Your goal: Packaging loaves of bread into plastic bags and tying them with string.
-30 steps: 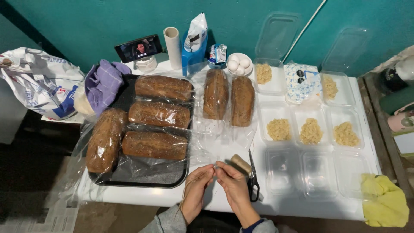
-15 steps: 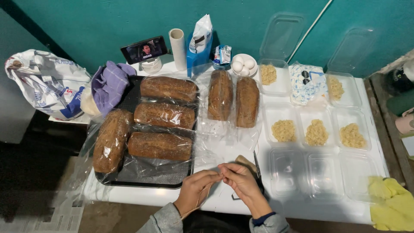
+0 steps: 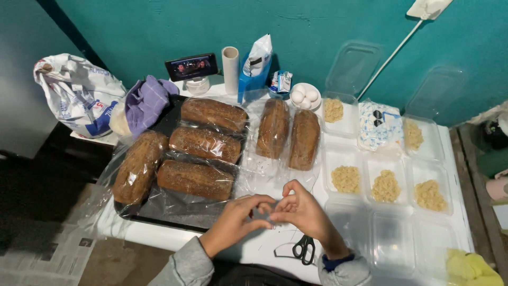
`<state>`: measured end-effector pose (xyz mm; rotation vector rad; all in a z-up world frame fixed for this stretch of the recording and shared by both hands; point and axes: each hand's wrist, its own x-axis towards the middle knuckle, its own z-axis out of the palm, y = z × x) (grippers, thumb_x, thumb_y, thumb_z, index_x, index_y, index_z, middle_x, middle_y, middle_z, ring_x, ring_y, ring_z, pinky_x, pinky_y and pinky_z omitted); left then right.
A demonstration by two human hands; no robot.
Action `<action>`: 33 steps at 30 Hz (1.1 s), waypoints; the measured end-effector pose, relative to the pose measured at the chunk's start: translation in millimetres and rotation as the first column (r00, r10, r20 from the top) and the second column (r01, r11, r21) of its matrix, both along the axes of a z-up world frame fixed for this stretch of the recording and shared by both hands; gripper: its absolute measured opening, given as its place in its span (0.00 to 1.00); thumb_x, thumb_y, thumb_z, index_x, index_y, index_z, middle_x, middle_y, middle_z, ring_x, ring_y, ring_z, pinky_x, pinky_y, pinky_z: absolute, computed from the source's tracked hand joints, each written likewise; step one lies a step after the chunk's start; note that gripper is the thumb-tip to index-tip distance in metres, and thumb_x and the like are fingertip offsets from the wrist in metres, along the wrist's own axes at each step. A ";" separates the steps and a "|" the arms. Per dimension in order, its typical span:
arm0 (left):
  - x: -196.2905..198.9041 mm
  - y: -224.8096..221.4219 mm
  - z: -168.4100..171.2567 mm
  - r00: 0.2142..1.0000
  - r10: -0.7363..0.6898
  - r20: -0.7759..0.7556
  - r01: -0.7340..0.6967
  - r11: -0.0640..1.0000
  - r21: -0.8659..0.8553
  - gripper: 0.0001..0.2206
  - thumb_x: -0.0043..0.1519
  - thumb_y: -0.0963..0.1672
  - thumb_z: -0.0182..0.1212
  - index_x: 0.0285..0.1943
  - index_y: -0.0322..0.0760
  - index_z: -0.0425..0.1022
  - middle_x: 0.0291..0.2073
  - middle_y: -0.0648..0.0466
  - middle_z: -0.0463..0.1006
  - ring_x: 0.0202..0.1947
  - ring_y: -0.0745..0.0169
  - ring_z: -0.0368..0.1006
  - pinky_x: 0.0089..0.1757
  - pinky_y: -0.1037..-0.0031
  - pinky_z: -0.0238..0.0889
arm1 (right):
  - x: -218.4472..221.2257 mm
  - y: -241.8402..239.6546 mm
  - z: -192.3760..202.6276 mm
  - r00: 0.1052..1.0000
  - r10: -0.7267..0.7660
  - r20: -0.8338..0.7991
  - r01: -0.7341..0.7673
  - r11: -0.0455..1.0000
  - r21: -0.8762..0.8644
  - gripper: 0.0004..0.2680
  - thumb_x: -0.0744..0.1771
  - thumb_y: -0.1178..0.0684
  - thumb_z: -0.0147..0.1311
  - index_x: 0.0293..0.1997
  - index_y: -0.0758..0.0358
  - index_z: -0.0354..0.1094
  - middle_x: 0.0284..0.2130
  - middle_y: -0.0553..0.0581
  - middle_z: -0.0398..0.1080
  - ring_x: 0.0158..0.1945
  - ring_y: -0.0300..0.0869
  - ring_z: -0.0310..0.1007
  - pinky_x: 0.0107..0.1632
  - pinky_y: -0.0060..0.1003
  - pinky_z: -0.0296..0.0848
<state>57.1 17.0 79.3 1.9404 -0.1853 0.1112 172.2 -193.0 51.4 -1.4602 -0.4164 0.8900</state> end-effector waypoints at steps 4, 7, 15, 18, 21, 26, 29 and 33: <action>5.1 -11.2 7.3 0.994 -0.103 -0.026 0.103 0.994 -0.026 0.27 0.51 0.44 0.73 0.63 0.43 0.77 0.39 0.50 0.81 0.38 0.58 0.77 0.41 0.69 0.72 | 13.6 -5.2 16.5 0.979 0.161 -0.122 -0.162 0.987 -0.002 0.18 0.61 0.65 0.65 0.46 0.65 0.52 0.32 0.61 0.78 0.37 0.37 0.79 0.40 0.30 0.77; 3.6 -11.0 5.6 0.985 -0.164 -0.054 0.165 0.986 0.009 0.21 0.51 0.44 0.74 0.55 0.42 0.82 0.42 0.52 0.83 0.39 0.59 0.80 0.41 0.69 0.72 | 24.6 -7.5 17.5 0.939 0.306 -0.156 -0.321 0.944 -0.076 0.20 0.60 0.65 0.67 0.46 0.65 0.52 0.31 0.61 0.78 0.36 0.37 0.79 0.38 0.29 0.75; -1.5 -9.6 6.8 0.980 -0.127 0.153 0.112 0.988 0.102 0.09 0.55 0.41 0.71 0.43 0.36 0.83 0.39 0.54 0.84 0.36 0.54 0.82 0.37 0.69 0.74 | 33.5 0.8 -0.7 0.843 0.517 -0.150 -0.531 0.845 -0.071 0.20 0.60 0.63 0.70 0.48 0.64 0.55 0.29 0.59 0.76 0.32 0.35 0.75 0.33 0.26 0.67; -4.6 -10.1 7.5 0.980 -0.084 0.182 0.067 0.993 0.098 0.06 0.56 0.41 0.71 0.41 0.36 0.83 0.37 0.54 0.83 0.35 0.54 0.82 0.36 0.69 0.73 | 33.5 6.5 4.2 0.824 0.528 -0.207 -0.546 0.836 -0.043 0.19 0.60 0.62 0.70 0.47 0.63 0.56 0.29 0.58 0.76 0.33 0.35 0.76 0.34 0.26 0.69; -5.3 -11.3 5.4 0.968 -0.012 0.252 -0.026 0.989 0.145 0.04 0.58 0.41 0.69 0.39 0.37 0.82 0.37 0.54 0.83 0.33 0.54 0.81 0.35 0.69 0.73 | 35.8 6.4 -6.0 0.830 0.531 -0.173 -0.537 0.844 0.011 0.15 0.62 0.61 0.69 0.44 0.63 0.60 0.31 0.54 0.75 0.35 0.34 0.75 0.38 0.27 0.71; -11.3 -11.2 3.7 0.957 0.187 0.224 -0.231 0.954 0.191 0.02 0.59 0.41 0.68 0.37 0.37 0.82 0.34 0.53 0.83 0.31 0.54 0.80 0.33 0.68 0.72 | 18.2 10.3 -14.0 0.896 0.444 -0.022 -0.444 0.896 0.024 0.09 0.64 0.60 0.68 0.40 0.65 0.66 0.32 0.49 0.72 0.36 0.31 0.69 0.40 0.26 0.68; -16.1 -10.7 -0.2 0.933 0.294 0.209 -0.332 0.926 0.181 0.02 0.58 0.41 0.68 0.36 0.36 0.82 0.34 0.52 0.83 0.30 0.54 0.80 0.31 0.68 0.71 | 7.1 9.8 -18.4 0.947 0.322 -0.003 -0.322 0.946 0.027 0.06 0.65 0.60 0.66 0.39 0.66 0.70 0.32 0.49 0.74 0.37 0.31 0.72 0.40 0.25 0.70; -21.5 -3.4 -22.7 0.902 0.427 -0.064 -0.413 0.897 0.160 0.04 0.57 0.42 0.69 0.37 0.38 0.85 0.30 0.57 0.84 0.22 0.66 0.79 0.26 0.75 0.70 | 3.1 0.0 -31.0 0.987 0.160 -0.031 -0.161 0.987 -0.030 0.05 0.64 0.61 0.64 0.41 0.69 0.77 0.31 0.52 0.79 0.34 0.31 0.76 0.39 0.26 0.74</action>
